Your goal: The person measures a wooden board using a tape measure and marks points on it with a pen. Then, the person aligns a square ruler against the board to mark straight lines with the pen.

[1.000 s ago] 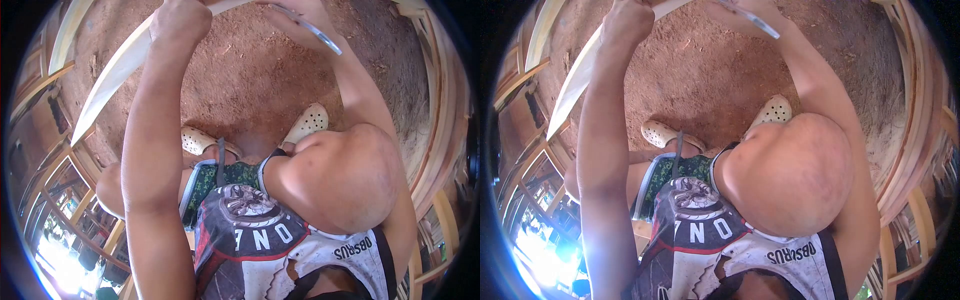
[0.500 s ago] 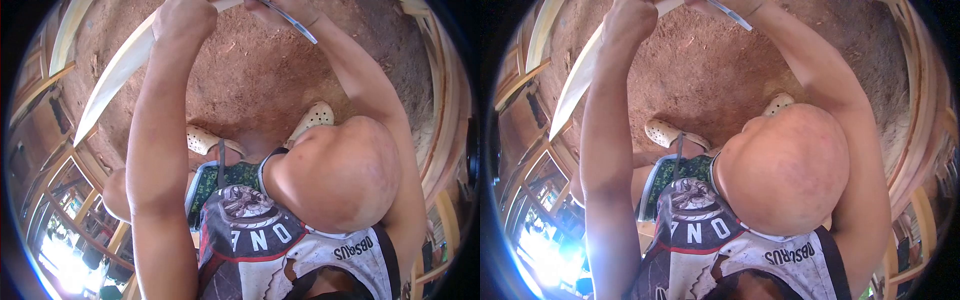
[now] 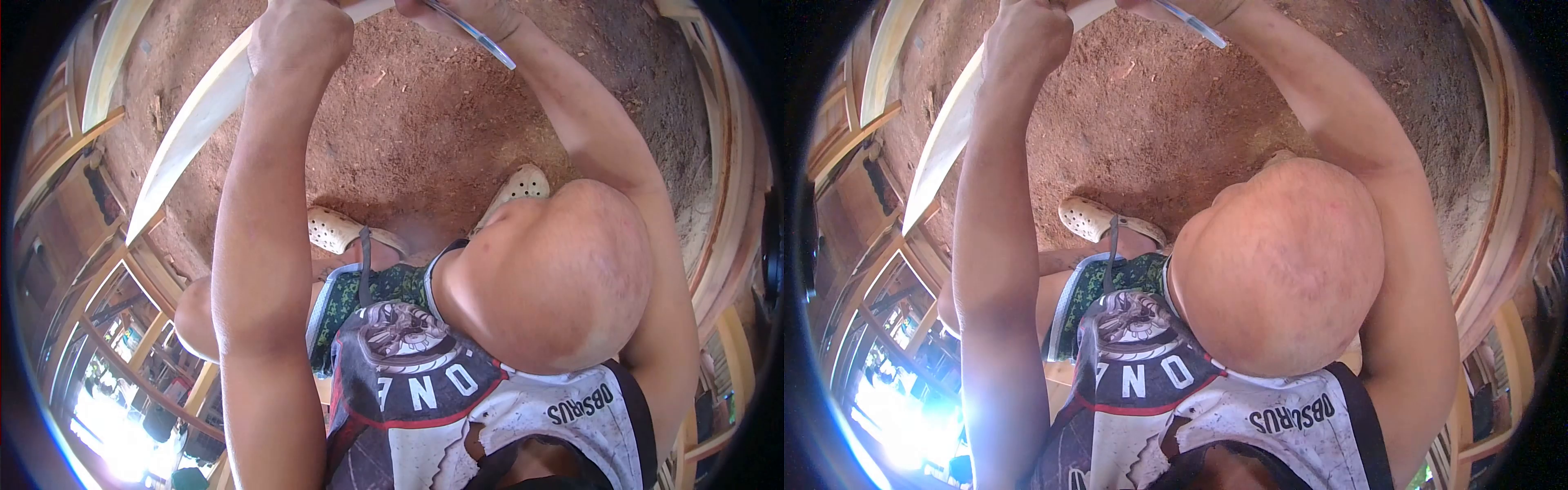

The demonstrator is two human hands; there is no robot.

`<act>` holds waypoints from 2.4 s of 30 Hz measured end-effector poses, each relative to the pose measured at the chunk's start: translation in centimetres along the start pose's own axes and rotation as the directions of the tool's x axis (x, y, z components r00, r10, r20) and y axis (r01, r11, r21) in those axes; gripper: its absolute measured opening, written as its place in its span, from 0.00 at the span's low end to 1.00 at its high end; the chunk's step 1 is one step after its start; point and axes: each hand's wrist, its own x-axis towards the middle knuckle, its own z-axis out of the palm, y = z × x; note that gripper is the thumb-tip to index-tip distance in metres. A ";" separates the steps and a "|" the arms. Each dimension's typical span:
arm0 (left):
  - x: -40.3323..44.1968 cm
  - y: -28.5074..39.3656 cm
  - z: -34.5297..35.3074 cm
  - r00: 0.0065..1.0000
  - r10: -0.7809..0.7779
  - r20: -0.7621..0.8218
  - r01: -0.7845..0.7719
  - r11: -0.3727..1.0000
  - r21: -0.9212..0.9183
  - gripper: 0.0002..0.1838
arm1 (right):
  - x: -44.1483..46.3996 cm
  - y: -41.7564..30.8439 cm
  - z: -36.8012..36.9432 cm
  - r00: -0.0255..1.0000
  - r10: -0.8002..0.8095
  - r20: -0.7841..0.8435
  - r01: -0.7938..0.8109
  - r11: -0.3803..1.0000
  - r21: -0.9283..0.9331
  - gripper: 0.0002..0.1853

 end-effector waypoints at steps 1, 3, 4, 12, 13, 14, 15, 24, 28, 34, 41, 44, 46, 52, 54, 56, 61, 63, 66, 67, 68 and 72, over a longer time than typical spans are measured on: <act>0.0 -0.1 0.1 1.000 0.022 -0.013 -0.021 1.000 0.012 0.17 | -0.1 0.1 0.0 1.000 -0.015 0.009 0.015 1.000 -0.013 0.16; 0.0 0.0 0.1 0.999 0.044 -0.027 -0.044 0.999 0.023 0.17 | 0.3 -0.1 -0.7 1.000 -0.010 0.027 0.009 1.000 0.009 0.15; 0.0 -0.1 0.2 0.997 0.072 -0.033 -0.071 0.997 0.029 0.17 | 0.4 -0.2 -0.9 0.999 -0.003 0.043 0.002 0.999 0.032 0.14; -0.3 0.3 -0.1 0.996 0.084 -0.037 -0.084 0.996 0.009 0.17 | -0.2 0.3 -0.9 0.992 0.059 0.112 -0.071 0.992 0.108 0.08; -0.3 0.3 0.0 0.996 0.084 -0.043 -0.084 0.996 0.002 0.17 | -0.5 0.6 -0.8 0.990 0.065 0.129 -0.082 0.988 0.131 0.08; -0.3 0.3 0.0 0.995 0.084 -0.048 -0.084 0.996 -0.005 0.17 | -0.9 0.7 -0.6 0.990 0.064 0.129 -0.081 0.988 0.131 0.08; -0.2 0.1 0.2 0.995 0.083 -0.049 -0.084 0.996 -0.005 0.17 | -1.2 0.6 -0.3 0.974 0.175 0.142 -0.205 0.951 0.232 0.08; 0.1 0.1 0.5 0.989 0.134 -0.057 -0.133 0.991 0.024 0.18 | -0.5 -0.4 -0.9 0.972 0.209 0.107 -0.225 0.959 0.172 0.10; -0.4 0.6 0.1 0.997 0.060 -0.041 -0.061 0.998 -0.016 0.17 | -0.3 0.0 -1.0 0.993 0.068 0.095 -0.072 0.997 0.033 0.14; 0.0 -0.1 0.8 0.987 0.139 -0.076 -0.139 0.990 0.010 0.16 | -0.4 0.4 -1.2 0.990 0.021 0.140 -0.023 1.000 0.011 0.14; -0.1 -0.6 0.8 0.988 0.150 -0.033 -0.145 0.982 0.120 0.23 | -1.2 -2.1 -1.4 0.998 0.058 -0.016 -0.060 0.982 -0.182 0.11; -0.2 -0.5 0.4 0.992 0.125 0.008 -0.125 0.986 0.106 0.23 | -3.8 -1.5 -2.8 0.949 0.237 -0.208 -0.266 0.956 -0.123 0.06; -0.4 -0.6 0.3 0.992 0.122 0.012 -0.122 0.987 0.099 0.23 | -4.9 -1.6 -4.2 0.735 0.509 -0.448 -0.593 0.803 -0.061 0.05; -0.2 -1.1 0.0 0.993 0.114 0.030 -0.117 0.984 0.135 0.23 | -7.9 3.4 -11.4 0.316 0.645 -0.696 -0.673 0.669 0.314 0.10; -0.2 -1.1 -0.2 0.993 0.103 0.056 -0.110 0.981 0.157 0.22 | -7.3 4.6 -13.3 0.420 0.395 -0.817 -0.740 0.670 -0.056 0.14; -0.1 -1.5 0.1 0.994 0.101 0.050 -0.107 0.983 0.148 0.22 | -5.6 3.3 -14.4 0.300 0.568 -0.766 -0.766 0.623 0.162 0.15; -0.2 -2.2 0.2 0.985 0.172 -0.021 -0.165 0.970 0.178 0.23 | -5.8 5.5 -14.8 0.295 0.629 -0.720 -0.696 0.658 0.289 0.13; -0.3 -2.4 0.2 0.980 0.194 -0.040 -0.186 0.971 0.154 0.21 | -5.3 4.6 -14.8 0.257 0.718 -0.647 -0.752 0.569 0.333 0.10; -0.5 -2.4 -0.1 0.981 0.192 -0.020 -0.186 0.969 0.166 0.21 | -6.5 5.0 -14.7 0.228 0.723 -0.652 -0.717 0.577 0.390 0.10; -0.6 -2.2 -0.4 0.979 0.203 -0.028 -0.195 0.966 0.167 0.21 | -6.8 5.0 -14.9 0.192 0.756 -0.625 -0.704 0.550 0.450 0.09; -1.1 -1.5 -0.8 0.988 0.152 0.000 -0.149 0.975 0.166 0.23 | -6.2 4.4 -15.0 0.146 0.788 -0.598 -0.727 0.495 0.475 0.07; -1.2 -1.2 -1.5 0.997 0.066 0.046 -0.074 0.980 0.185 0.23 | -6.0 4.3 -14.5 0.187 0.761 -0.621 -0.671 0.561 0.485 0.06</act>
